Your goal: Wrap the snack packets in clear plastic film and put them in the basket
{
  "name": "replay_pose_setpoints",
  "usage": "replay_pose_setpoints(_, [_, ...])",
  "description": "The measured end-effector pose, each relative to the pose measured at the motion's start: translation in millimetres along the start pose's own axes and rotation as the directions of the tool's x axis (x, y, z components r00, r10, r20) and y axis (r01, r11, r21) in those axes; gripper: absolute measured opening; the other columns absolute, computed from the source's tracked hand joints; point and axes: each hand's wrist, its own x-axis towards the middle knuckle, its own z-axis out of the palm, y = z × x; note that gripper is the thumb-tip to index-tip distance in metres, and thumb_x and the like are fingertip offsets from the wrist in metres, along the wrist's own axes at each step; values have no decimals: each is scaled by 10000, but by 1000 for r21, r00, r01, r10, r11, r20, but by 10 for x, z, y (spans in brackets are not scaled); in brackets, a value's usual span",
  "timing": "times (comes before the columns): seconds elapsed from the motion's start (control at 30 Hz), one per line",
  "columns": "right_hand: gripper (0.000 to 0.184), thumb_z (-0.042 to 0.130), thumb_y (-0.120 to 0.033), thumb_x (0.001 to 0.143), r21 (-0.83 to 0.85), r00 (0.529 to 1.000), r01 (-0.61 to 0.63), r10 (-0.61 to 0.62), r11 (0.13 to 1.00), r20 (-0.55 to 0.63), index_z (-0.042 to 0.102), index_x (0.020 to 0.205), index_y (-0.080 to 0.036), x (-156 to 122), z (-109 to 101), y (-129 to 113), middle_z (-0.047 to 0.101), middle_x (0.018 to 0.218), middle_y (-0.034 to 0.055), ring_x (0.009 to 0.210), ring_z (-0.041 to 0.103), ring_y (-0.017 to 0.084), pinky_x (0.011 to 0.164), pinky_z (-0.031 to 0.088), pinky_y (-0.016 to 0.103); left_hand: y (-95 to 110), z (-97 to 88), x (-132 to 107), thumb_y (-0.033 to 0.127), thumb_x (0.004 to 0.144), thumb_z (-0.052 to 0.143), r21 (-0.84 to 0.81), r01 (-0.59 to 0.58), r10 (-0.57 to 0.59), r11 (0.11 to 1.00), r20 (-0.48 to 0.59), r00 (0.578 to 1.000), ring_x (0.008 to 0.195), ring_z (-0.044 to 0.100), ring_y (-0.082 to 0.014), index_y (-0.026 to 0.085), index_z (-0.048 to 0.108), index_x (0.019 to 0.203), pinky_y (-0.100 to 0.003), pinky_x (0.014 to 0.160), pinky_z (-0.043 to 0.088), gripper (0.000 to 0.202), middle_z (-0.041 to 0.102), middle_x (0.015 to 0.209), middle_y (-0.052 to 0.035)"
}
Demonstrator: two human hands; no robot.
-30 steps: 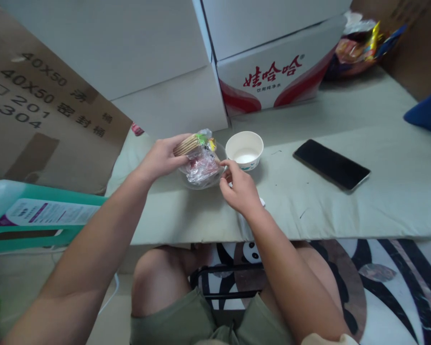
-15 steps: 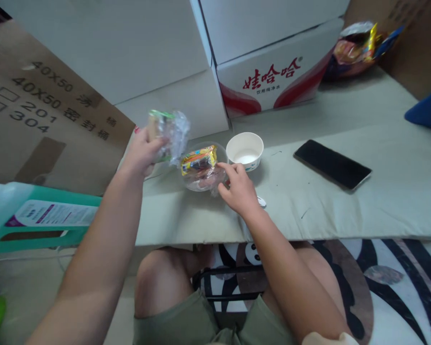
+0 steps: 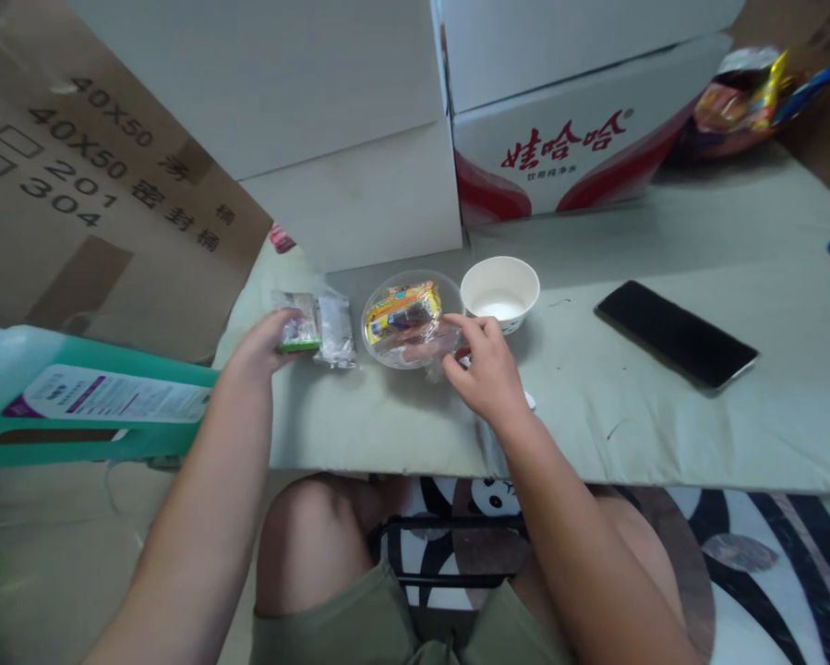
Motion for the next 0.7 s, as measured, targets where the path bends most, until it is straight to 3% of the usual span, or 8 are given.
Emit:
replay_pose_setpoints(0.1, [514, 604, -228, 769, -11, 1000, 0, 0, 1000, 2, 672, 1278, -243, -4, -2, 1, 561, 1102, 71, 741, 664, 156, 814, 586, 426, 94, -58, -56, 361, 653, 758, 105, 47, -19, 993, -258, 966, 1228, 656, -380, 184, 436, 1419, -548, 996, 556, 849, 637, 1314, -201])
replay_pose_setpoints(0.17, [514, 597, -225, 772, -12, 1000, 3, -3, 1000, 3, 674, 1280, -236, -3, -2, 6, 562, 1110, 75, 746, 665, 158, 816, 585, 427, 249, -22, -184, 349, 664, 784, 277, -102, 185, 956, -295, 937, 1379, 548, -391, 184, 470, 1427, -566, 1139, 457, 841, 554, 1465, -214])
replay_pose_setpoints(0.2, [509, 591, -222, 777, -10, 1000, 7, -7, 1000, 4, 675, 1279, -236, 0, -1, 11, 565, 1113, 77, 747, 664, 159, 816, 585, 427, 348, 31, -277, 364, 692, 773, 354, -217, 317, 910, -255, 913, 1423, 506, -386, 181, 532, 1379, -558, 1195, 402, 751, 537, 1500, -203])
replay_pose_setpoints(0.27, [498, 566, -206, 788, 1, 1000, 18, -18, 1000, -8, 678, 1272, -238, 11, -1, 26, 581, 1108, 81, 755, 656, 163, 809, 584, 422, 563, 200, -498, 420, 797, 694, 364, -475, 509, 801, 4, 861, 1385, 550, -333, 197, 600, 1317, -511, 1208, 402, 574, 619, 1434, -142])
replay_pose_setpoints(0.33, [486, 540, -187, 794, 24, 999, 16, -15, 1000, -47, 679, 1257, -230, 26, -5, 42, 609, 1089, 86, 773, 649, 174, 797, 581, 412, 754, 416, -714, 459, 813, 694, 312, -664, 563, 679, 359, 744, 1365, 575, -302, 208, 603, 1355, -460, 1212, 406, 605, 647, 1420, -99])
replay_pose_setpoints(0.43, [433, 549, -202, 803, 72, 997, -29, 33, 997, -68, 683, 1214, -212, 43, -24, 48, 664, 967, 61, 719, 626, 171, 771, 570, 394, 897, 714, -900, 414, 779, 755, 286, -752, 529, 594, 566, 633, 1402, 543, -299, 232, 521, 1475, -418, 1199, 418, 757, 576, 1523, -94])
replay_pose_setpoints(0.5, [406, 570, -225, 800, 108, 997, -66, 69, 992, -25, 686, 1189, -208, 48, -39, 33, 677, 864, 32, 669, 611, 162, 753, 562, 376, 889, 852, -916, 380, 764, 776, 288, -762, 510, 580, 601, 615, 1413, 527, -296, 252, 472, 1517, -415, 1191, 423, 822, 545, 1546, -98])
replay_pose_setpoints(0.7, [432, 593, -233, 751, 146, 994, -103, 106, 984, -15, 698, 1167, -177, 73, -35, -27, 692, 845, 37, 654, 614, 157, 719, 554, 346, 802, 1008, -812, 291, 708, 808, 408, -727, 524, 553, 508, 684, 1372, 539, -332, 259, 476, 1500, -494, 1159, 439, 859, 553, 1494, -121])
